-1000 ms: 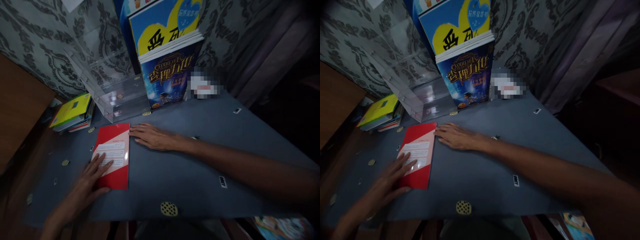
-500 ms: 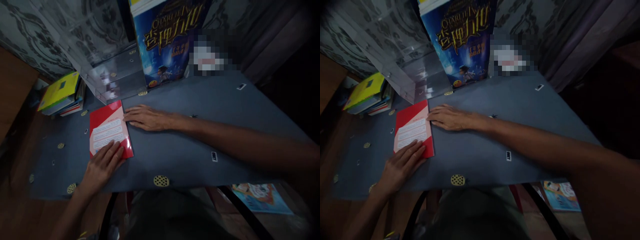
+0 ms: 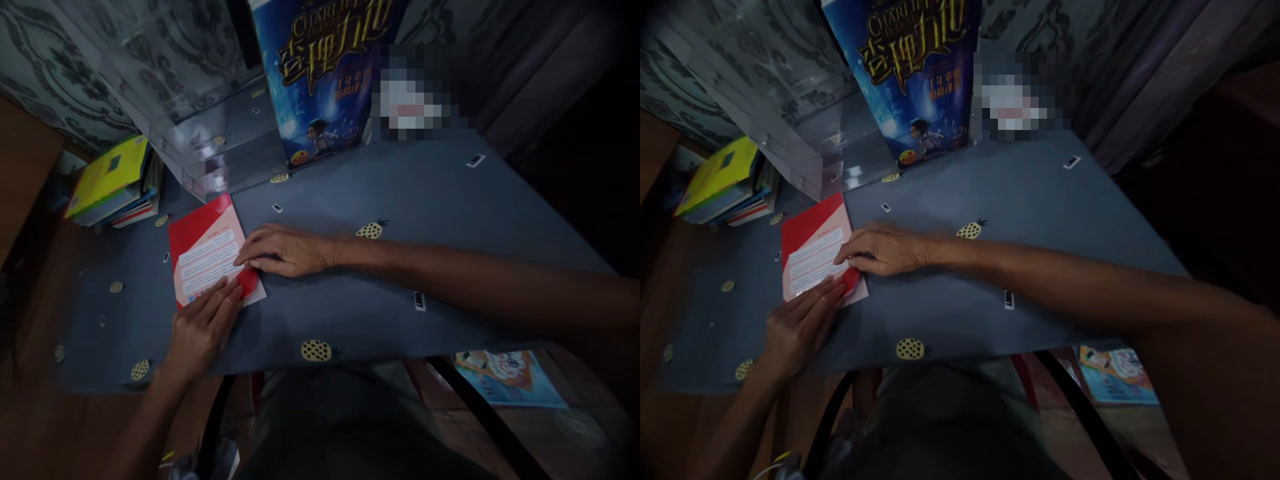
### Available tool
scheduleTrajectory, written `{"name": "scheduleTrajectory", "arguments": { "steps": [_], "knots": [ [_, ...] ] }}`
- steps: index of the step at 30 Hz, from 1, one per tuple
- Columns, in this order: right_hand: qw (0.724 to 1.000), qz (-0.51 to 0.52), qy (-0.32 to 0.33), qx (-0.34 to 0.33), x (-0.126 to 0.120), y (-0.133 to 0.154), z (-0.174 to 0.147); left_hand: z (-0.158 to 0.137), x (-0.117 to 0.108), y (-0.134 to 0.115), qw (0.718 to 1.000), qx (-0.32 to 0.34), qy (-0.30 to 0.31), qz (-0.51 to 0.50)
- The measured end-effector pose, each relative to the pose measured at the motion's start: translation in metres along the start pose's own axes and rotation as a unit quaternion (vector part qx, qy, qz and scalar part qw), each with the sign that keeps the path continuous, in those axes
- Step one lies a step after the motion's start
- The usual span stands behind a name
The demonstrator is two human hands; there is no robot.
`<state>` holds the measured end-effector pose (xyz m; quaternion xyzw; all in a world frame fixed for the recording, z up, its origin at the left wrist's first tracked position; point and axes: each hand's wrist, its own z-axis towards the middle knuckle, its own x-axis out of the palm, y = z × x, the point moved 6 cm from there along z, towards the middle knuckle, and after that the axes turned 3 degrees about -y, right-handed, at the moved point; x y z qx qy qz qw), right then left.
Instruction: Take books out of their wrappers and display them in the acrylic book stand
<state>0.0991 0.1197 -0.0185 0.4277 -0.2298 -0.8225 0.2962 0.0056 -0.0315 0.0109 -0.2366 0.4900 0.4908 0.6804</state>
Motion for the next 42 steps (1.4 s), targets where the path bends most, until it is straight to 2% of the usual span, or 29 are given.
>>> {"name": "scheduleTrajectory", "arguments": {
  "steps": [9, 13, 18, 21, 24, 31, 36, 39, 42],
  "knots": [
    [0.995, 0.089, 0.011, 0.039, 0.003, 0.007, 0.000, 0.000, 0.003, -0.007, 0.999, -0.002, -0.010, 0.032],
    [0.994, 0.101, 0.023, 0.028, 0.005, 0.014, -0.002, -0.002, 0.004, -0.009, 0.999, -0.011, -0.017, 0.034],
    [0.998, -0.010, 0.050, -0.040, 0.011, 0.031, -0.005, -0.003, 0.006, -0.010, 0.999, -0.008, -0.012, 0.036],
    [0.987, -0.098, 0.076, -0.103, 0.019, 0.045, -0.008, -0.005, 0.006, -0.009, 0.999, -0.019, -0.013, 0.028],
    [0.976, -0.156, 0.080, -0.130, 0.023, 0.052, -0.009, -0.005, 0.007, -0.008, 1.000, -0.026, -0.007, 0.016],
    [0.956, -0.204, 0.085, -0.192, 0.027, 0.060, -0.015, 0.001, 0.003, -0.012, 0.999, -0.019, -0.019, 0.033],
    [0.960, -0.202, 0.054, -0.188, 0.028, 0.063, -0.016, 0.000, 0.001, -0.010, 0.999, -0.030, -0.021, 0.020],
    [0.966, -0.182, 0.042, -0.177, 0.026, 0.061, -0.015, -0.005, -0.001, 0.007, 0.996, -0.077, -0.006, -0.036],
    [0.973, -0.163, 0.060, -0.151, 0.024, 0.057, -0.013, -0.018, 0.001, 0.046, 0.979, -0.204, 0.014, 0.009]
  ]
}}
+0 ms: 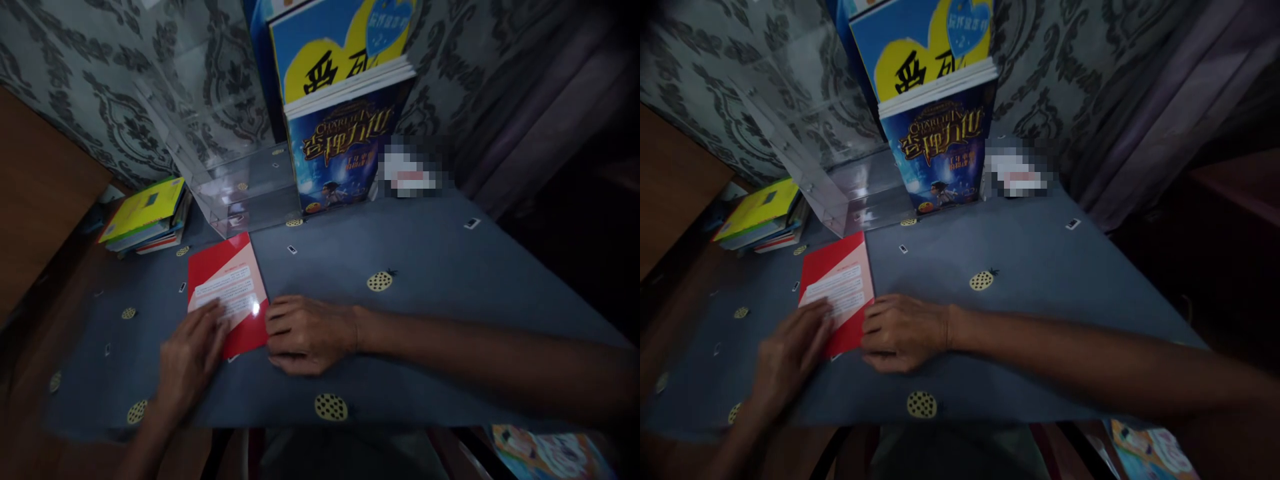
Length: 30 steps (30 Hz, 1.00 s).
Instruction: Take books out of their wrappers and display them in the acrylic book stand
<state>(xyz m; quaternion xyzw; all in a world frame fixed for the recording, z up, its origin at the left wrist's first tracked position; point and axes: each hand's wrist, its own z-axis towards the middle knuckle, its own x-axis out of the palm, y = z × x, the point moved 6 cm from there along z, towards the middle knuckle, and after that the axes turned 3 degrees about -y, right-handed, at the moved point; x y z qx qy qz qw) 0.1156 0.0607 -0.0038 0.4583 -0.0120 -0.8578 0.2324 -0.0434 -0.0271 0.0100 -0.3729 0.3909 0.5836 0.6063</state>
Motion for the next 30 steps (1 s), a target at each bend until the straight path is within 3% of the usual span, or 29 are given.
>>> {"name": "scheduleTrajectory", "arguments": {
  "steps": [2, 4, 8, 12, 14, 16, 18, 22, 30],
  "knots": [
    [0.999, -0.003, 0.007, 0.035, 0.000, -0.005, 0.000, 0.000, 0.004, 0.028, 0.995, -0.080, 0.012, 0.060],
    [0.995, -0.026, 0.006, 0.095, 0.001, -0.012, 0.000, 0.000, 0.010, 0.047, 0.990, -0.121, 0.030, 0.069],
    [0.984, -0.054, 0.039, 0.164, 0.008, -0.019, -0.002, -0.005, 0.017, 0.067, 0.976, -0.209, 0.039, -0.043],
    [0.983, -0.046, 0.052, 0.171, 0.010, -0.020, -0.002, -0.018, 0.018, 0.087, 0.901, -0.365, 0.027, -0.235],
    [0.983, -0.038, 0.043, 0.175, 0.008, -0.021, -0.002, -0.023, 0.018, 0.095, 0.853, -0.400, 0.003, -0.334],
    [0.983, -0.026, 0.029, 0.177, 0.007, -0.022, -0.002, -0.025, 0.017, 0.101, 0.828, -0.401, -0.010, -0.393],
    [0.983, -0.012, 0.013, 0.182, 0.006, -0.023, -0.003, -0.023, 0.014, 0.105, 0.849, -0.357, -0.022, -0.388],
    [0.980, 0.007, -0.019, 0.196, 0.004, -0.026, -0.004, -0.019, 0.010, 0.100, 0.929, -0.224, -0.029, -0.293],
    [0.976, 0.059, -0.012, 0.210, 0.000, -0.028, -0.002, -0.008, 0.015, 0.097, 0.950, -0.135, -0.042, -0.279]
  ]
}}
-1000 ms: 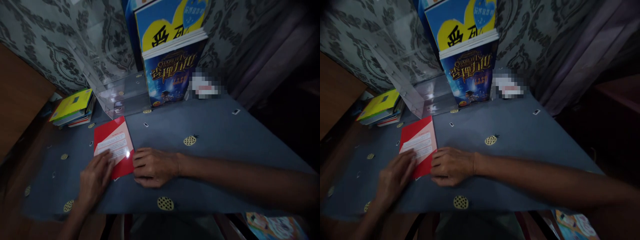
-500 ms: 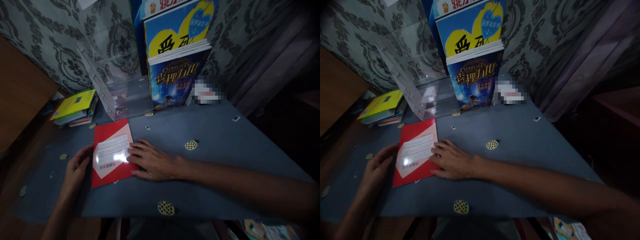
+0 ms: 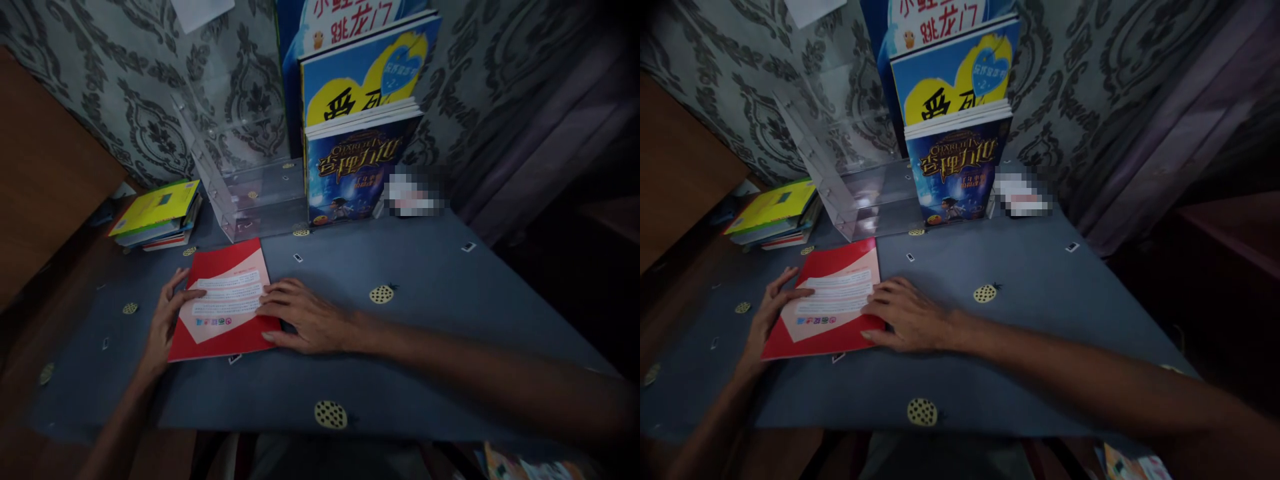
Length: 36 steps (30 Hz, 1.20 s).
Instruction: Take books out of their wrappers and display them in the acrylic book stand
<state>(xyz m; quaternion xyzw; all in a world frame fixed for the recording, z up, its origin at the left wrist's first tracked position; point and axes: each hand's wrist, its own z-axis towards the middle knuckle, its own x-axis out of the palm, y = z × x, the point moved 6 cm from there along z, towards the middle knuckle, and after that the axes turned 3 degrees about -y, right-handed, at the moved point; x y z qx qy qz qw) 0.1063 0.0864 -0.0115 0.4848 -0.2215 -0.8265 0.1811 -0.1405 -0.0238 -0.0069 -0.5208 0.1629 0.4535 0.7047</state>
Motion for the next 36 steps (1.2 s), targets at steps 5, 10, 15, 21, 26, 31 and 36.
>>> {"name": "scheduleTrajectory", "arguments": {
  "steps": [5, 10, 15, 21, 26, 31, 36],
  "knots": [
    [0.995, 0.101, -0.003, 0.027, -0.009, -0.005, 0.001, 0.029, -0.002, -0.016, 0.999, 0.016, -0.004, -0.046],
    [0.970, 0.241, -0.040, -0.005, -0.021, -0.009, 0.000, 0.045, -0.006, -0.015, 0.994, -0.001, -0.053, -0.099],
    [0.967, 0.233, -0.101, 0.018, -0.023, -0.012, -0.002, 0.058, -0.005, -0.011, 0.983, -0.034, -0.105, -0.145],
    [0.953, 0.224, -0.187, 0.076, -0.023, -0.044, 0.009, 0.085, 0.000, -0.038, 0.980, -0.014, -0.132, -0.150],
    [0.919, 0.254, -0.275, 0.123, -0.029, -0.083, 0.036, 0.109, 0.002, -0.054, 0.961, -0.043, -0.173, -0.211],
    [0.888, 0.252, -0.356, 0.145, -0.039, -0.094, 0.058, 0.126, 0.010, -0.055, 0.921, -0.089, -0.210, -0.316],
    [0.881, 0.194, -0.416, 0.118, -0.069, -0.078, 0.067, 0.143, 0.017, -0.054, 0.889, -0.120, -0.225, -0.381]
  ]
}}
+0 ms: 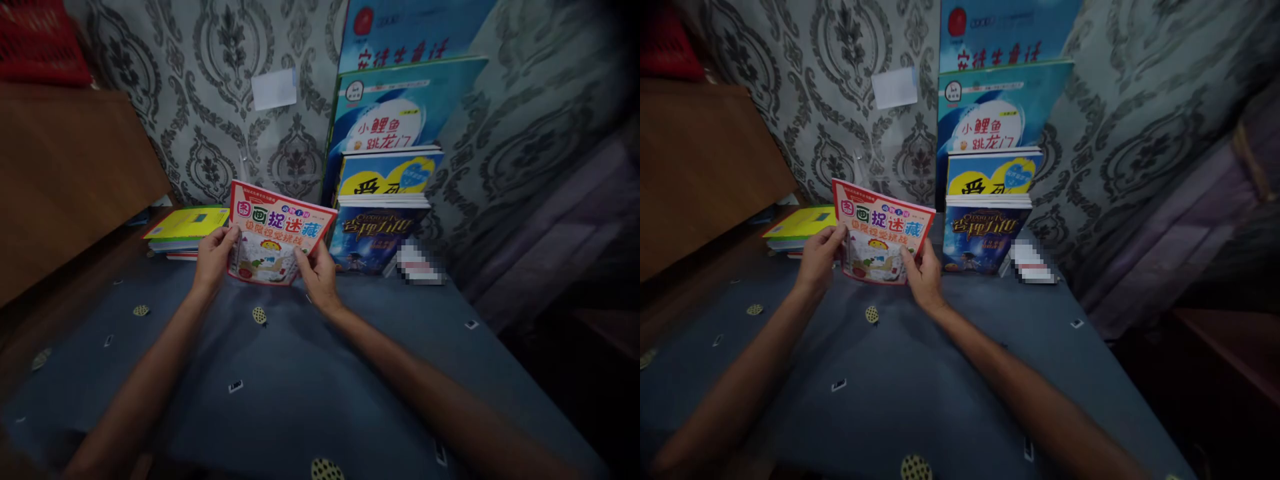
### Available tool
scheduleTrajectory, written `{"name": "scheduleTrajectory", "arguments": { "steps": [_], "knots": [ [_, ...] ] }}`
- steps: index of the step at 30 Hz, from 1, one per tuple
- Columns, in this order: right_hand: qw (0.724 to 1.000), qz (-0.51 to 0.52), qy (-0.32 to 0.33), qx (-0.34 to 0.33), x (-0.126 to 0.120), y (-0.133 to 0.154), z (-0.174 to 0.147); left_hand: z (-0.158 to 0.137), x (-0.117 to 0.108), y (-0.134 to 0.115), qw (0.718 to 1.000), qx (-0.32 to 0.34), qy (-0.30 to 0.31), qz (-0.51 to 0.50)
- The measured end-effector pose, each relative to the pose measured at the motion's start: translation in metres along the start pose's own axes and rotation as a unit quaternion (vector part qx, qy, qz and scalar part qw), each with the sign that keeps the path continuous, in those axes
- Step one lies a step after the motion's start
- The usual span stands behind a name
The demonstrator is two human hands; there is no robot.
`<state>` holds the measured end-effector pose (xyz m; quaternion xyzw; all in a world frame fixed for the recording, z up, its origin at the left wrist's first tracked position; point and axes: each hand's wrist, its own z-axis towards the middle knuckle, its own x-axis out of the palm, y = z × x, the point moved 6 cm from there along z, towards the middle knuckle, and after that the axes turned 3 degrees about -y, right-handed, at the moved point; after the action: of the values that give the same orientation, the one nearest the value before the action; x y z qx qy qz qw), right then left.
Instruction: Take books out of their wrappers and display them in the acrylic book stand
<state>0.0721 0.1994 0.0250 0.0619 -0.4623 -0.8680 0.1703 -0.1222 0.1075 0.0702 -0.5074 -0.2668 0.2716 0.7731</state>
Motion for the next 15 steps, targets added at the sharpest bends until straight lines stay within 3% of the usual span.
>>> {"name": "scheduleTrajectory", "arguments": {
  "steps": [6, 12, 15],
  "knots": [
    [0.998, -0.028, -0.014, -0.046, -0.011, 0.025, 0.019, 0.004, 0.012, 0.008, 0.997, -0.065, -0.010, -0.036],
    [0.996, -0.089, 0.012, -0.011, -0.013, 0.001, 0.004, -0.015, 0.006, 0.040, 0.989, -0.138, -0.019, -0.042],
    [0.995, -0.096, 0.028, -0.003, -0.010, -0.005, -0.003, -0.020, 0.001, 0.051, 0.988, -0.143, -0.031, -0.051]
  ]
}}
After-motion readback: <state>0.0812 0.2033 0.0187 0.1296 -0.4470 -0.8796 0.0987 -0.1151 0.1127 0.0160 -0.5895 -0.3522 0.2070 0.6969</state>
